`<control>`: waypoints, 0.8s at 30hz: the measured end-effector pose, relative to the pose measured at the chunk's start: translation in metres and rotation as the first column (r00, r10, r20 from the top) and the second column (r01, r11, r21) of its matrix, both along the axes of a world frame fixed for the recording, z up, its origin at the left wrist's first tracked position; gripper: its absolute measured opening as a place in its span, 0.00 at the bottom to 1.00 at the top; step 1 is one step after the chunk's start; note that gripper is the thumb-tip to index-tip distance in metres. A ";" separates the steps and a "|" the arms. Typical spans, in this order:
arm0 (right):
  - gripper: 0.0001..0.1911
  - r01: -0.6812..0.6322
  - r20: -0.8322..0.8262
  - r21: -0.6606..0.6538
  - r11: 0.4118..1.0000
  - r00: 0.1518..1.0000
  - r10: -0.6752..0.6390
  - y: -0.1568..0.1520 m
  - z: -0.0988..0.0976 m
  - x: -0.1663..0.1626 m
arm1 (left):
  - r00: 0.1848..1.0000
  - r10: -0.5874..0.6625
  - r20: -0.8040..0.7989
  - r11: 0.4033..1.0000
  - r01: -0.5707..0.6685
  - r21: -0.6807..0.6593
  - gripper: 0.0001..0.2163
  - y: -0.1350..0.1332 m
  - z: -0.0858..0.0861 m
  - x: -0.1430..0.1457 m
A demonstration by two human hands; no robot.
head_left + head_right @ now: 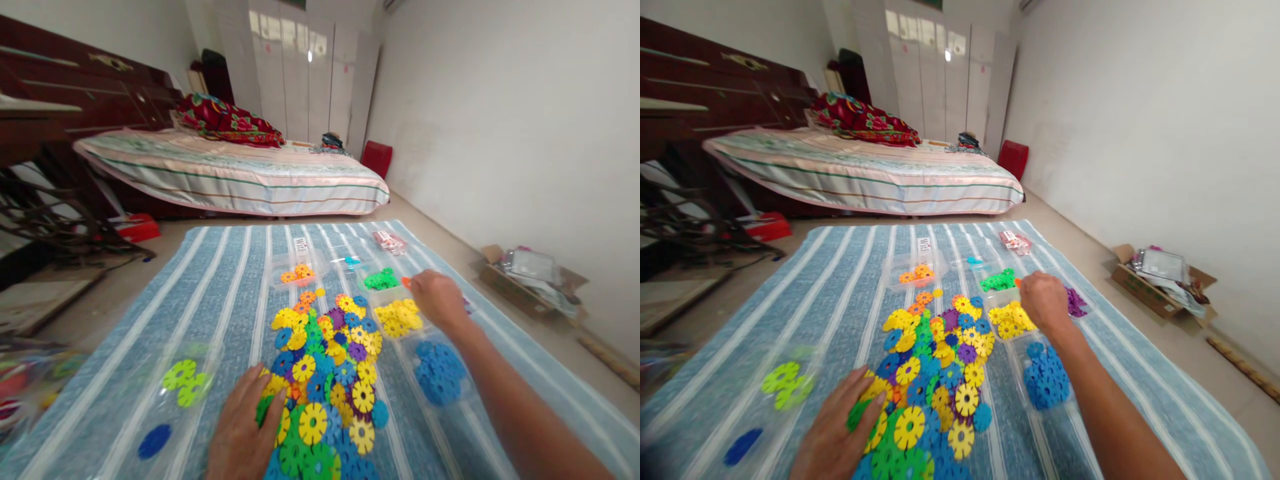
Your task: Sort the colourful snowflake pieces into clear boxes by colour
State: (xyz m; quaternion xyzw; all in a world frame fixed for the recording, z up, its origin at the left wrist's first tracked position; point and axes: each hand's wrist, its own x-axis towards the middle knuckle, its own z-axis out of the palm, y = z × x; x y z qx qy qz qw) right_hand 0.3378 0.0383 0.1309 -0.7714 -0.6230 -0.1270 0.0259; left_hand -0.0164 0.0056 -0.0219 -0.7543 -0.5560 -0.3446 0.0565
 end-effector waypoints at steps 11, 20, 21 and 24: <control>0.13 -0.263 -0.305 -0.129 0.956 0.928 0.214 -0.001 -0.029 -0.068 | 0.995 -0.094 0.047 0.995 0.094 -0.014 0.14 -0.002 0.006 0.005; 0.12 -0.340 -0.307 -0.121 0.933 0.907 0.290 0.003 -0.066 -0.146 | 0.989 -0.133 0.061 0.991 0.132 0.031 0.12 -0.006 0.009 0.005; 0.11 -0.338 -0.308 -0.105 0.935 0.905 0.293 -0.001 -0.068 -0.144 | 0.989 -0.136 0.060 0.990 0.134 0.036 0.12 -0.006 0.009 0.006; 0.08 -0.346 -0.352 -0.066 0.936 0.886 0.302 -0.012 -0.073 -0.136 | 0.990 -0.132 0.051 0.990 0.130 0.056 0.11 -0.006 0.010 0.007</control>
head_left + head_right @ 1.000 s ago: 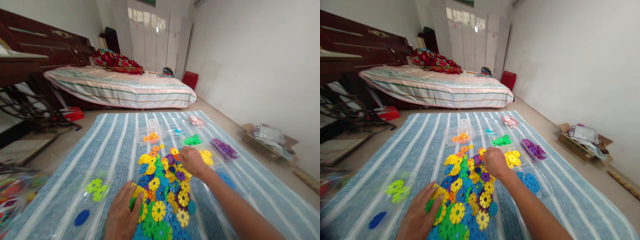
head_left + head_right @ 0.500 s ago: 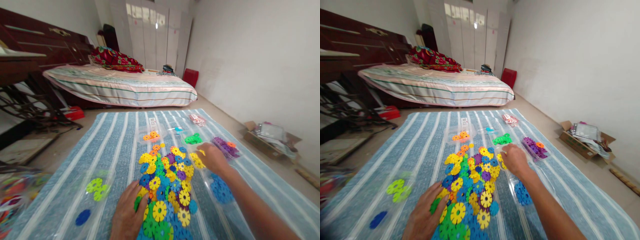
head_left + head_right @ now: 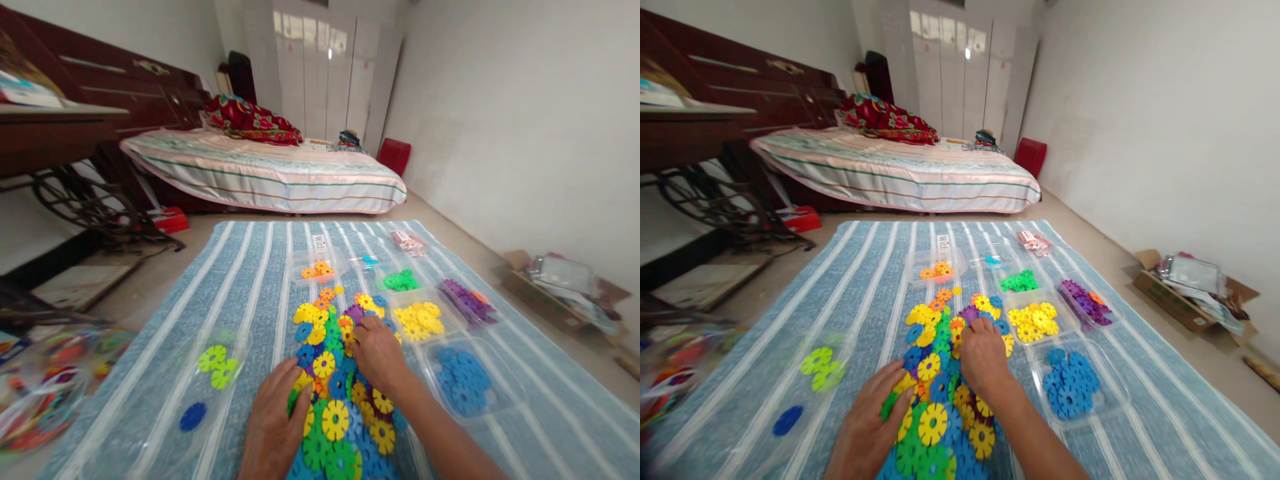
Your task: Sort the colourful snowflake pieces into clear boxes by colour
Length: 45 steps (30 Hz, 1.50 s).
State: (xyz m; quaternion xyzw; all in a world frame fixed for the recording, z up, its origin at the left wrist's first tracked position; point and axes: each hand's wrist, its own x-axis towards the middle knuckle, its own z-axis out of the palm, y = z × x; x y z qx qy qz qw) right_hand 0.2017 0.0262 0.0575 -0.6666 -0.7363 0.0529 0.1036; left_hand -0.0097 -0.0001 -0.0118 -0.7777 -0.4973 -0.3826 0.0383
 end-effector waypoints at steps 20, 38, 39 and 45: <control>0.13 0.137 -0.004 -0.074 0.988 0.991 -0.137 0.045 0.001 -0.019 | 0.999 -0.039 -0.024 0.999 0.039 -0.005 0.12 0.011 -0.003 -0.008; 0.07 0.249 -0.647 -0.046 0.967 0.731 -0.219 0.023 0.013 0.022 | 0.999 -0.030 -0.039 0.999 0.029 -0.034 0.13 0.009 0.000 -0.007; 0.07 0.252 -0.675 -0.049 0.967 0.705 -0.218 0.021 0.013 0.026 | 0.999 -0.026 -0.037 0.999 0.025 -0.038 0.13 0.008 -0.001 -0.007; 0.06 0.278 -0.752 -0.076 0.957 0.614 -0.238 0.018 0.013 0.042 | 1.000 -0.019 -0.015 0.998 0.018 -0.052 0.12 0.009 -0.001 -0.007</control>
